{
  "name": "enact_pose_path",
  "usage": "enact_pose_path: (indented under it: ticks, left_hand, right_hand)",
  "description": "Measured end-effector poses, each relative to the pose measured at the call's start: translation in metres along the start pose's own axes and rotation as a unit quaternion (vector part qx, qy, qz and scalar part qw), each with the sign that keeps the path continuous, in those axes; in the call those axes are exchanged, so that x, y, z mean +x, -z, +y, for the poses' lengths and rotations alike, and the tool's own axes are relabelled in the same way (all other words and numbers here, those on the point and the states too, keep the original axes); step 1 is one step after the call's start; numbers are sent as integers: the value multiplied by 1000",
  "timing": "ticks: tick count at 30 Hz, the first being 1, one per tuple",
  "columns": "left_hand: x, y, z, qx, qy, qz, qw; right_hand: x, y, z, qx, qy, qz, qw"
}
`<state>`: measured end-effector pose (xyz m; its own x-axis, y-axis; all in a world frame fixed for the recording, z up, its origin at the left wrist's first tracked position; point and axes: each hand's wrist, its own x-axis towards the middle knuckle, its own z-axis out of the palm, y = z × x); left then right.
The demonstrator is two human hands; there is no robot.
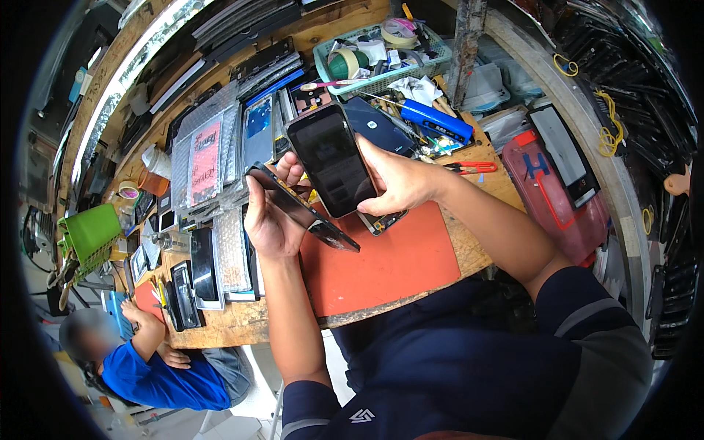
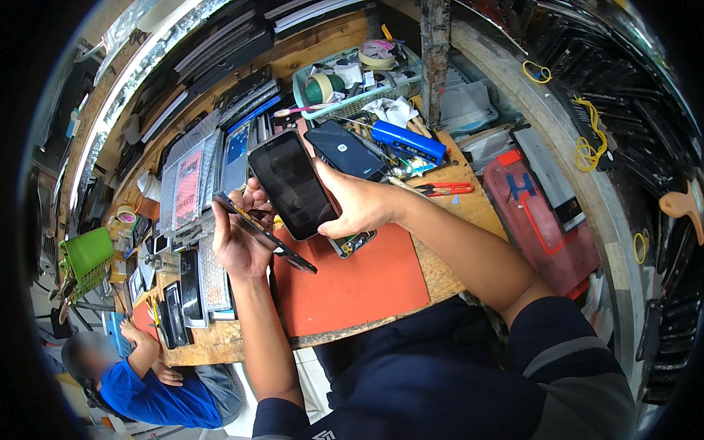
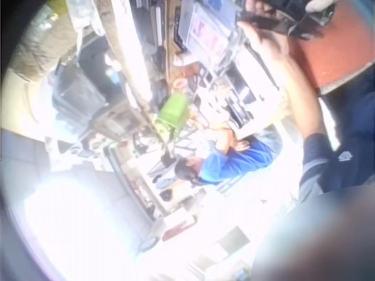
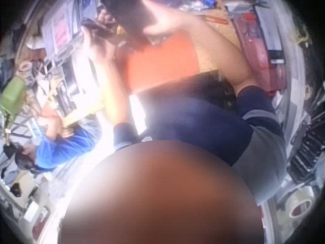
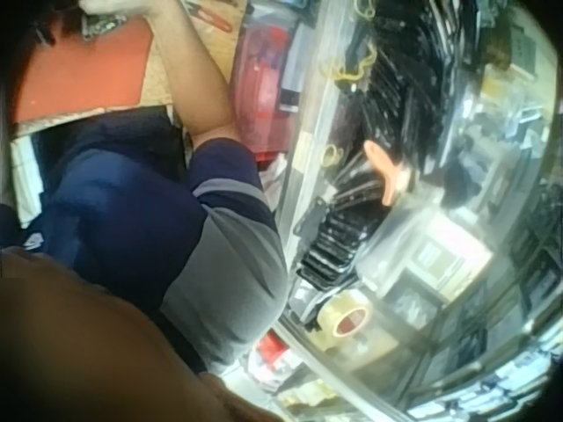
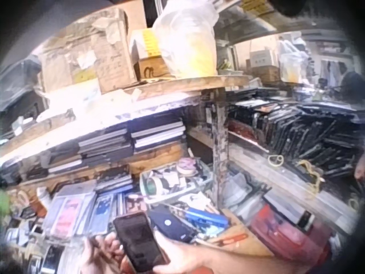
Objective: The person disassembles a smartphone, removes the screen and internal components, and compares them with another device. They handle the back cover, battery, and motherboard, then place the phone on a workbench and connect it to a power source.
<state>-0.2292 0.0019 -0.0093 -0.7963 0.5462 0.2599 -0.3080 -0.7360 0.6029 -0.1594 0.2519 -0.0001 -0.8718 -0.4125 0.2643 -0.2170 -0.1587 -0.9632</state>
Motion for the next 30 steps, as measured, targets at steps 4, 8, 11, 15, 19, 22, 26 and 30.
enact_pose_path:
  ticks: [4,8,11,15,19,22,26,30]
  left_hand:
    - [2,-12,-2,-23,10,-8,1000]
    - [4,-16,-3,-2,10,-5,1000]
    - [3,-15,-4,3,3,10,1000]
    - [2,-27,-2,-17,1,10,1000]
    - [8,-26,-6,35,-16,71,997]
    - [9,-26,0,48,-3,61,997]
    - [12,-32,2,59,-12,160,985]
    - [9,-26,1,55,15,207,977]
  right_hand:
    - [1,-2,-14,55,-54,22,997]
    - [4,-1,-27,166,-47,14,985]
    - [7,0,-17,134,43,-38,989]
    - [5,-6,-31,241,-19,5,970]
    - [7,10,-9,156,-43,87,983]
    - [6,19,-11,209,-35,140,967]
    - [20,45,-31,117,-52,257,958]
    - [59,114,-37,-47,-133,351,926]
